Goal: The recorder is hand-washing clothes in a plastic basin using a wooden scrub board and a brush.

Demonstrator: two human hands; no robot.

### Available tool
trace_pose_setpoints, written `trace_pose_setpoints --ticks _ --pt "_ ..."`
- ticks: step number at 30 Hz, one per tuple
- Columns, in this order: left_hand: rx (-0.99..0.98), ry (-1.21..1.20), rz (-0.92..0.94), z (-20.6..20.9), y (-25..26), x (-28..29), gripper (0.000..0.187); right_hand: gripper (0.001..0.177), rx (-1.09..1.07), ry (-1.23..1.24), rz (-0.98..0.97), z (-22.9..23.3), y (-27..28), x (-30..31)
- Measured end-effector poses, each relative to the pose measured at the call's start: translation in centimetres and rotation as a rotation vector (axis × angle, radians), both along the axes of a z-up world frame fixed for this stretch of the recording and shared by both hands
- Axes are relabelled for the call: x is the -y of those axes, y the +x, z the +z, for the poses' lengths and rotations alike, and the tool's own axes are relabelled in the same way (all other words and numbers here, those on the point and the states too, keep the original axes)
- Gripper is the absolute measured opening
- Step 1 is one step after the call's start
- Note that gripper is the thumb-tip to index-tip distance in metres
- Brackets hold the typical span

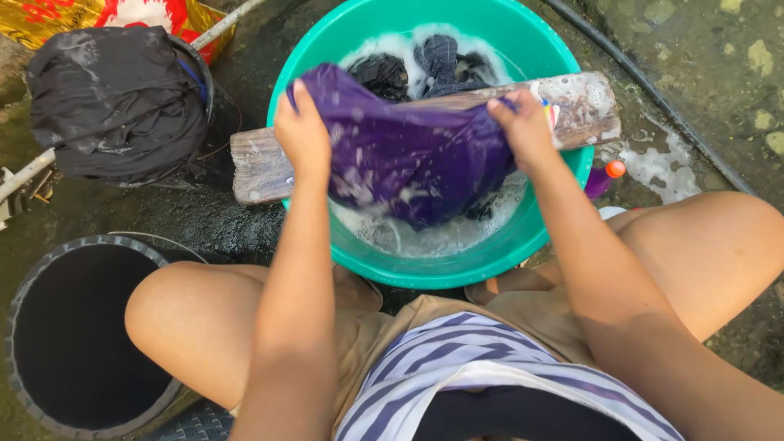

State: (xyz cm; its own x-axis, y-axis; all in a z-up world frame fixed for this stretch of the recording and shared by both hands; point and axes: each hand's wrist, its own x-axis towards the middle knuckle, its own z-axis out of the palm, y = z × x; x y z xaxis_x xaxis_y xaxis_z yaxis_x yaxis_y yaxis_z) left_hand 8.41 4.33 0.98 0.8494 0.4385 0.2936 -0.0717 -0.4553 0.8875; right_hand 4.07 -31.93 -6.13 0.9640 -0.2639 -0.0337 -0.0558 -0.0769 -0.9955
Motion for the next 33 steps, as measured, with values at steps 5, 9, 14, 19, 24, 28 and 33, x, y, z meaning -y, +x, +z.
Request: trace_pose_setpoints --ticks 5,9,14,19,24,28,33 --pt "-0.077 -0.276 -0.228 -1.5 8.0 -2.2 0.078 0.044 0.026 -0.328 -0.192 -3.2 3.7 4.8" --pt "-0.432 -0.021 -0.031 -3.2 2.4 0.4 0.108 0.086 -0.166 -1.206 -0.464 -5.5 2.2 4.2" --pt "-0.655 0.226 -0.137 -14.0 -4.9 2.3 0.095 0.071 -0.121 -0.903 -0.237 -6.3 2.1 2.8" --pt "-0.367 0.254 -0.114 -18.9 -4.5 1.7 0.026 0.055 0.136 -0.774 -0.159 3.4 -0.1 -15.0" --pt "-0.443 0.120 -0.152 -14.1 -4.8 0.5 0.044 0.043 0.282 -1.146 0.594 -0.1 -0.3 -16.8" --pt "-0.467 0.058 -0.131 -19.0 -3.3 1.1 0.046 0.039 0.113 -1.277 0.036 -6.9 3.3 0.5" --pt "-0.386 0.159 -0.070 -19.6 -2.0 2.7 0.053 0.064 0.041 -0.968 -0.262 -9.2 2.5 6.8"
